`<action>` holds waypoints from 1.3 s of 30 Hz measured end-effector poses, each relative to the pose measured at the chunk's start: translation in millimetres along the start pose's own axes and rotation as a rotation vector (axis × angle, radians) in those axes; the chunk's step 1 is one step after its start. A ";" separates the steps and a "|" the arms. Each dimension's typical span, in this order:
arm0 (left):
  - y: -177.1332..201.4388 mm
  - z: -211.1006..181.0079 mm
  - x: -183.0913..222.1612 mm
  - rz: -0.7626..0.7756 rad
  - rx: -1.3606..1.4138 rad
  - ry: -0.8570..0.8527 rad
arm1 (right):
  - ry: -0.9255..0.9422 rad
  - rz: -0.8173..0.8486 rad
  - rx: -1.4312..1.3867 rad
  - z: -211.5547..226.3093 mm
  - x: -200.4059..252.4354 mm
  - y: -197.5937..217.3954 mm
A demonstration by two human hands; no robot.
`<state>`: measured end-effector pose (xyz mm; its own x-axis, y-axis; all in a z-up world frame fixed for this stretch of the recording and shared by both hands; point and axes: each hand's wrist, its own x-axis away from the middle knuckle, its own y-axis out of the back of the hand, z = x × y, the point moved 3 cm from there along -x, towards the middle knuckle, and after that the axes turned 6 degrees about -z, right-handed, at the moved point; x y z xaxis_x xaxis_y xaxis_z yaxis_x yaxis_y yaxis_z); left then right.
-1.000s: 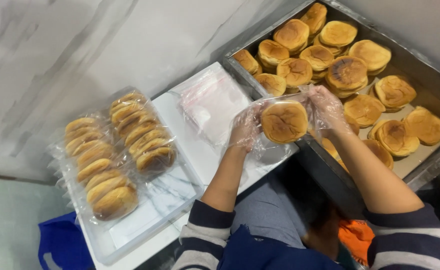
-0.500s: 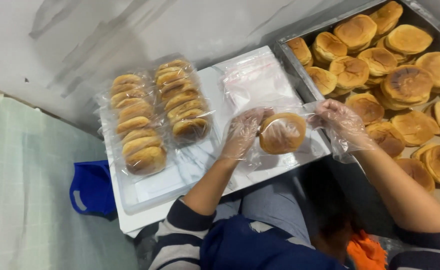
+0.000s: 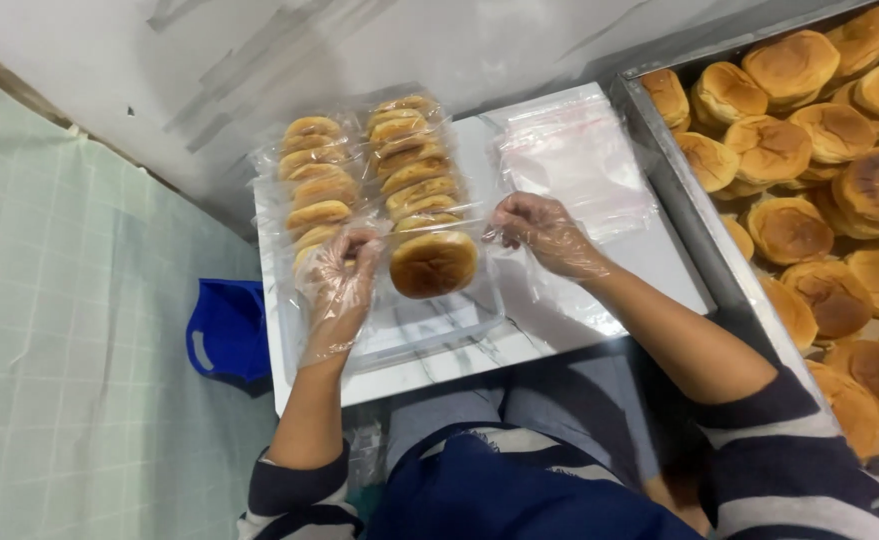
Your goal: Packing individual bread buns from a large tray into plastic bags
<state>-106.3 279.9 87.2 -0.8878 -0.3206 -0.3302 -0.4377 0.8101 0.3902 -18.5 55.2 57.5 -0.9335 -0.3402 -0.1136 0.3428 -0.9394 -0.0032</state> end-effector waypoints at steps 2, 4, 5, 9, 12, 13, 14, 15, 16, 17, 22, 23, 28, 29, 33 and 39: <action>2.1 11.9 0.9 0.007 -0.070 0.050 | -0.004 0.004 0.000 -8.4 -6.1 -8.9; 4.1 22.3 -0.1 0.017 -0.137 0.099 | -0.009 0.004 0.003 -21.7 -13.2 -13.8; 5.1 24.2 -2.0 0.012 -0.246 0.037 | -0.027 -0.006 0.001 -31.5 -17.2 -13.8; 19.0 10.0 -4.5 -0.030 -0.465 -0.041 | -0.060 -0.012 -0.031 -39.9 -19.4 -24.7; 28.3 -15.0 -1.3 -0.045 -0.474 -0.042 | -0.040 0.064 -0.020 -19.9 -10.3 -36.7; 27.7 -9.1 -0.1 -0.047 -0.475 -0.045 | -0.036 0.063 -0.021 -20.0 -10.4 -34.2; 26.2 -2.5 1.3 -0.014 -0.493 -0.032 | -0.032 0.056 -0.005 -20.0 -10.3 -31.6; 24.5 4.4 2.9 0.020 -0.508 -0.019 | -0.029 0.048 0.013 -20.0 -9.8 -28.8; 17.9 16.2 1.7 0.019 -0.507 -0.022 | -0.026 0.047 0.013 -21.2 -11.3 -24.8; 10.2 26.7 1.4 0.029 -0.537 -0.078 | -0.028 0.026 0.033 -22.9 -12.2 -20.0; -17.0 55.5 -16.9 0.031 -0.828 -0.241 | -0.035 -0.041 0.120 -44.4 -19.9 -7.3; -20.1 66.0 -19.4 0.015 -0.871 -0.232 | -0.033 -0.096 0.165 -54.3 -23.3 -4.7; -23.4 67.8 -27.1 -0.048 -0.930 -0.246 | 0.023 -0.209 0.270 -67.2 -34.7 3.3; -19.5 58.0 -26.0 -0.063 -0.905 -0.254 | 0.044 -0.223 0.313 -68.8 -35.1 3.8; -22.5 71.8 -26.8 -0.028 -0.924 -0.263 | 0.129 -0.261 0.462 -66.8 -32.9 0.6; -18.7 58.9 -24.8 0.025 -0.956 -0.164 | 0.237 0.039 0.628 -3.6 18.1 -48.7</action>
<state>-67.7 301.6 37.6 -0.8993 -0.1775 -0.3996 -0.4141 0.0519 0.9088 -51.7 94.9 52.0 -0.8488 -0.4231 -0.3171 0.1822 -0.7970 0.5758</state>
